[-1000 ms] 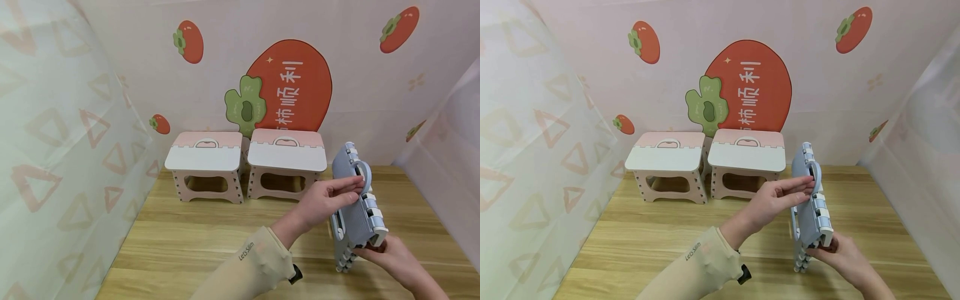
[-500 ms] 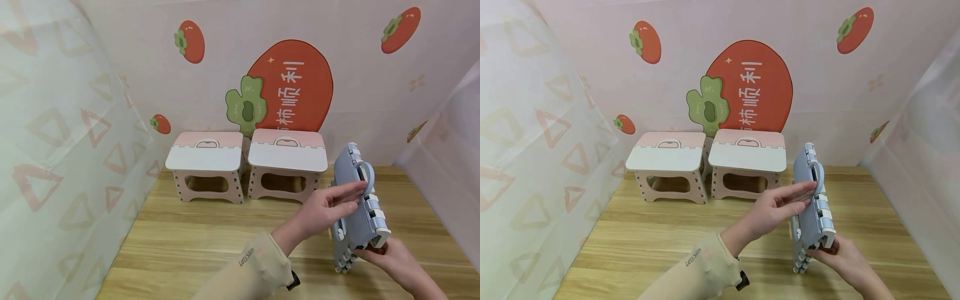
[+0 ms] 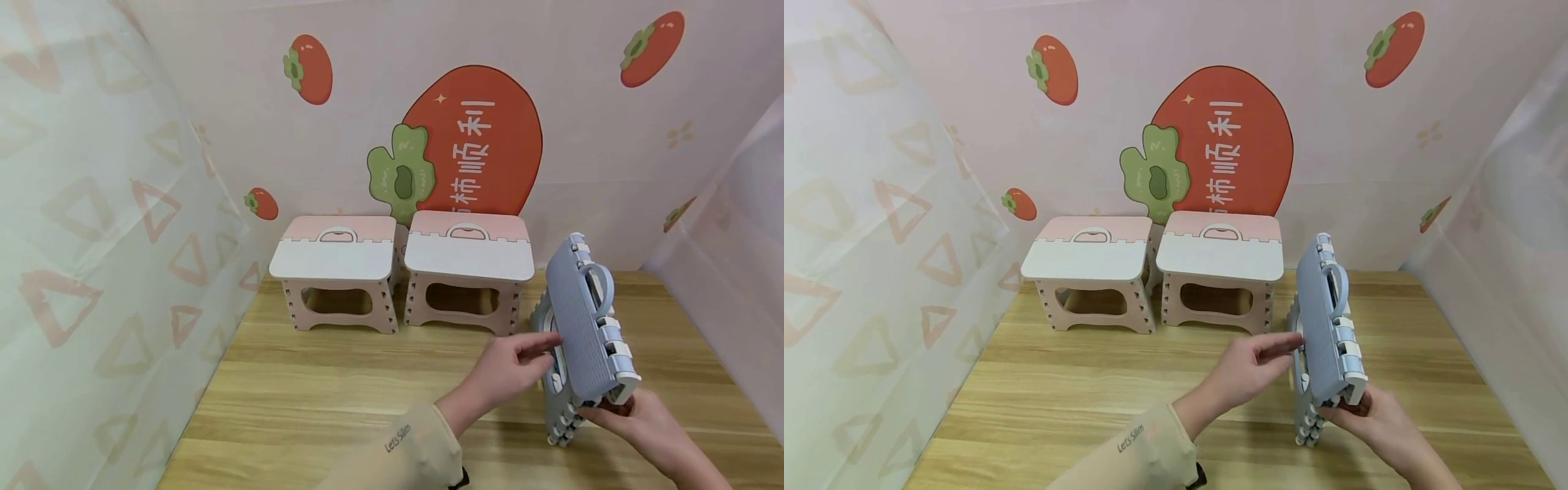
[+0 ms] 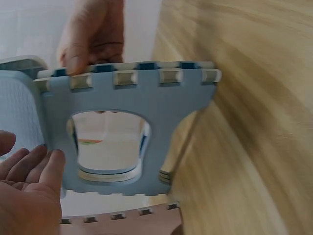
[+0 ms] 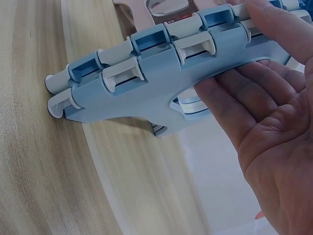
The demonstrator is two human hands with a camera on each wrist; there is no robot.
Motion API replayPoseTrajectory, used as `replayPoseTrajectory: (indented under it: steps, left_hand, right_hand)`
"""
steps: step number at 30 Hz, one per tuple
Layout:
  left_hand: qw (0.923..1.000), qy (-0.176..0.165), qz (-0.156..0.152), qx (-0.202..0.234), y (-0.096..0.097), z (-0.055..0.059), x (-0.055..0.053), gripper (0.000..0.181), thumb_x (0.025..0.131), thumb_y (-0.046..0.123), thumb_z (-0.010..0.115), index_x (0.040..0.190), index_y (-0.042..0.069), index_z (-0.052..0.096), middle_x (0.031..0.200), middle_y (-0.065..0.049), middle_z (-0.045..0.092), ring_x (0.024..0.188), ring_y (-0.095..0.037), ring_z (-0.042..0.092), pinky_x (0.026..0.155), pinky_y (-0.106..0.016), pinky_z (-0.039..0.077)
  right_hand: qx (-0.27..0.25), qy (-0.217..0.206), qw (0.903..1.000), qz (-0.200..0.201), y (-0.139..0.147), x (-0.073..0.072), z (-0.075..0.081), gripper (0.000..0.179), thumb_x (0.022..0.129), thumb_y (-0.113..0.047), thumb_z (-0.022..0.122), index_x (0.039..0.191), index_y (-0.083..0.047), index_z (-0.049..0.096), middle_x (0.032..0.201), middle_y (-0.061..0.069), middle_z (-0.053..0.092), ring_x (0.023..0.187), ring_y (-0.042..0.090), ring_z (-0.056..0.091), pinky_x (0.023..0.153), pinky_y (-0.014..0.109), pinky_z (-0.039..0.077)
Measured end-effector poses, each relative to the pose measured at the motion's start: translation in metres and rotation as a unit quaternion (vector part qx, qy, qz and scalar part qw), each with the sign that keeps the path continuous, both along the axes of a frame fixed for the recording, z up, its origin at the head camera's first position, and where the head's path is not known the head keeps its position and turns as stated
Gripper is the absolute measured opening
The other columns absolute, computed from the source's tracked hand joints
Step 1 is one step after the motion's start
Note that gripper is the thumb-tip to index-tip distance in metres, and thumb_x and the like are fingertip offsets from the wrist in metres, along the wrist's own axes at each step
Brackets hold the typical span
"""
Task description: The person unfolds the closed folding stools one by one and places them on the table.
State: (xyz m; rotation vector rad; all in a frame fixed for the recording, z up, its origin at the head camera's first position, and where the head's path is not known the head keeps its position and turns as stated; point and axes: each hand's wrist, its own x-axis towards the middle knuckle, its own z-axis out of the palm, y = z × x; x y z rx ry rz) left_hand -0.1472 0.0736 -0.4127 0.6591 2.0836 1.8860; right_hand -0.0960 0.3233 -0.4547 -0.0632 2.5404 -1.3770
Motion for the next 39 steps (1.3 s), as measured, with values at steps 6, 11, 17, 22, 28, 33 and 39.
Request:
replayPoseTrajectory:
  steps: [6,11,17,22,28,33,39]
  left_hand:
    - [0.9922,0.036,-0.008,-0.119,0.001,-0.018,0.006,0.04,0.097,0.02,0.071,0.137,0.013,0.067,0.136,0.007,0.065,0.113,-0.003,0.065,0.09,-0.009,0.05]
    - [0.9793,0.067,-0.013,-0.19,0.003,-0.028,0.009,0.047,0.094,0.028,0.076,0.138,0.016,0.066,0.136,0.011,0.064,0.111,-0.004,0.067,0.089,-0.008,0.05]
    - [0.9674,0.075,-0.013,-0.242,0.006,-0.036,0.013,0.052,0.093,0.036,0.077,0.14,0.021,0.064,0.131,0.013,0.067,0.112,-0.001,0.066,0.09,-0.009,0.049]
    - [0.9618,0.075,-0.01,-0.263,0.01,-0.044,0.018,0.054,0.09,0.039,0.079,0.139,0.024,0.065,0.126,0.015,0.069,0.107,0.001,0.066,0.084,-0.009,0.05]
    - [0.9605,0.102,-0.016,-0.259,0.014,-0.056,0.022,0.044,0.09,0.038,0.08,0.131,0.024,0.071,0.12,0.014,0.073,0.102,0.008,0.065,0.076,-0.004,0.048]
    - [0.9528,0.134,-0.012,-0.272,0.015,-0.06,0.023,0.04,0.09,0.04,0.079,0.127,0.025,0.074,0.119,0.015,0.073,0.101,0.012,0.063,0.075,-0.001,0.046]
    - [0.9358,0.181,-0.001,-0.302,0.018,-0.059,0.025,0.037,0.09,0.042,0.078,0.123,0.026,0.075,0.114,0.017,0.074,0.098,0.014,0.062,0.076,0.0,0.044]
  right_hand:
    - [0.004,0.024,0.9997,0.005,0.0,0.001,-0.001,0.056,0.097,-0.023,0.073,0.142,0.001,0.05,0.131,0.02,0.064,0.102,-0.003,0.063,0.077,0.022,0.057]
    - [0.002,0.018,0.9998,0.007,0.001,0.001,-0.001,0.058,0.098,-0.023,0.071,0.145,0.0,0.048,0.134,0.021,0.062,0.103,-0.003,0.062,0.077,0.022,0.057]
    - [0.014,0.004,0.9999,0.006,0.001,0.001,0.0,0.058,0.098,-0.027,0.071,0.145,-0.001,0.048,0.134,0.02,0.062,0.102,-0.002,0.062,0.076,0.023,0.056]
    - [0.019,0.0,0.9998,0.004,0.001,0.001,0.0,0.057,0.098,-0.027,0.071,0.145,-0.002,0.05,0.133,0.019,0.063,0.102,-0.002,0.062,0.076,0.023,0.056]
    - [0.017,-0.001,0.9999,0.005,0.001,0.001,0.0,0.061,0.098,-0.027,0.071,0.147,-0.001,0.046,0.136,0.021,0.061,0.102,-0.002,0.062,0.076,0.023,0.056]
    - [0.014,0.01,0.9998,0.004,0.0,0.001,-0.001,0.06,0.098,-0.026,0.072,0.147,-0.001,0.047,0.136,0.022,0.061,0.102,-0.003,0.062,0.075,0.023,0.056]
    - [0.016,0.006,0.9998,0.003,0.001,0.001,-0.001,0.062,0.098,-0.027,0.072,0.147,-0.001,0.047,0.137,0.022,0.06,0.103,-0.005,0.061,0.075,0.023,0.056]
